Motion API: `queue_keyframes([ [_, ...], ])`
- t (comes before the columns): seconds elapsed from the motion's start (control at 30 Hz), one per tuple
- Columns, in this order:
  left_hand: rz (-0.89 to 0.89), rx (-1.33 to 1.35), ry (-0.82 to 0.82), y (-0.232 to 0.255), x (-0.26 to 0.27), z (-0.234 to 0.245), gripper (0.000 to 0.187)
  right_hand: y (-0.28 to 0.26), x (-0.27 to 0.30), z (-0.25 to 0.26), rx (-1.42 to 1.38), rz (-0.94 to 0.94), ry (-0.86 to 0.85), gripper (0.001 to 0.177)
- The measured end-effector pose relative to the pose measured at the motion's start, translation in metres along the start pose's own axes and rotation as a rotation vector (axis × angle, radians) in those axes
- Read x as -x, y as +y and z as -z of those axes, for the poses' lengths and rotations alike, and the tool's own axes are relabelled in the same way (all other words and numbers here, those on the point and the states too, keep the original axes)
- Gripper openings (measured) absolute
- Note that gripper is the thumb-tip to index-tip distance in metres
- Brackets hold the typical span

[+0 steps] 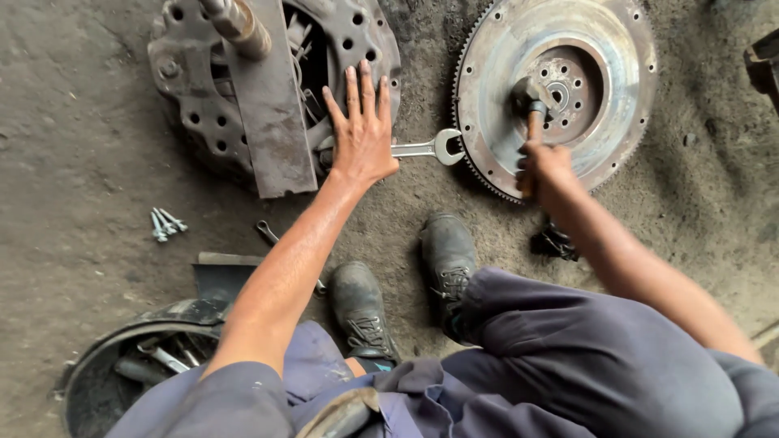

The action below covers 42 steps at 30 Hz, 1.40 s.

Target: The person uses a wrench and a hammer to loosen or tighten bolts on a clutch pressure plate and a flywheel on a concrete floor, moving the components and using a metal bar for leverage.

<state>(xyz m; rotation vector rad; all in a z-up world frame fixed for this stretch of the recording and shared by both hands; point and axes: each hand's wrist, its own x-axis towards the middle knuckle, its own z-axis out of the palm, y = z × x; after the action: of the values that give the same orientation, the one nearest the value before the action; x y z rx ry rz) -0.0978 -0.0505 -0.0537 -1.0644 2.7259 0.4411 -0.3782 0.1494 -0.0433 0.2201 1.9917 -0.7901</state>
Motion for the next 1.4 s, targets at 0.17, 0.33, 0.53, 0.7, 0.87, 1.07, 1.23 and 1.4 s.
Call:
queue_keyframes([
  [0.17, -0.045, -0.076, 0.112, 0.002, 0.014, 0.010, 0.107, -0.037, 0.047, 0.010, 0.056, 0.009, -0.161, 0.020],
  [0.33, -0.053, -0.135, 0.140, 0.003, 0.012, 0.008, 0.104, -0.077, 0.100, 0.018, 0.202, 0.112, -0.194, 0.026],
  [0.53, -0.031, -0.157, 0.074, 0.006, 0.014, 0.009, 0.104, -0.103, 0.153, 0.024, 0.418, 0.204, -0.207, 0.024],
  [0.7, 0.043, -0.179, -0.002, 0.016, 0.006, 0.003, 0.105, -0.121, 0.184, 0.007, 0.508, 0.253, -0.211, 0.021],
  [0.87, 0.046, -0.148, 0.097, 0.015, -0.002, -0.012, 0.097, -0.122, 0.204, -0.026, 0.526, 0.203, -0.135, 0.025],
  [1.07, -0.068, -0.095, 0.206, 0.005, 0.010, -0.014, 0.097, -0.074, 0.192, -0.092, -0.123, 0.386, -0.315, 0.024],
  [1.23, -0.171, 0.036, 0.292, -0.002, 0.012, -0.022, 0.100, -0.034, 0.177, -0.140, -0.455, 0.389, -0.226, 0.032],
  [1.4, -0.199, -0.032, 0.297, -0.004, 0.006, -0.031, 0.100, 0.030, 0.177, -0.157, -0.562, 0.507, -0.086, 0.030],
])
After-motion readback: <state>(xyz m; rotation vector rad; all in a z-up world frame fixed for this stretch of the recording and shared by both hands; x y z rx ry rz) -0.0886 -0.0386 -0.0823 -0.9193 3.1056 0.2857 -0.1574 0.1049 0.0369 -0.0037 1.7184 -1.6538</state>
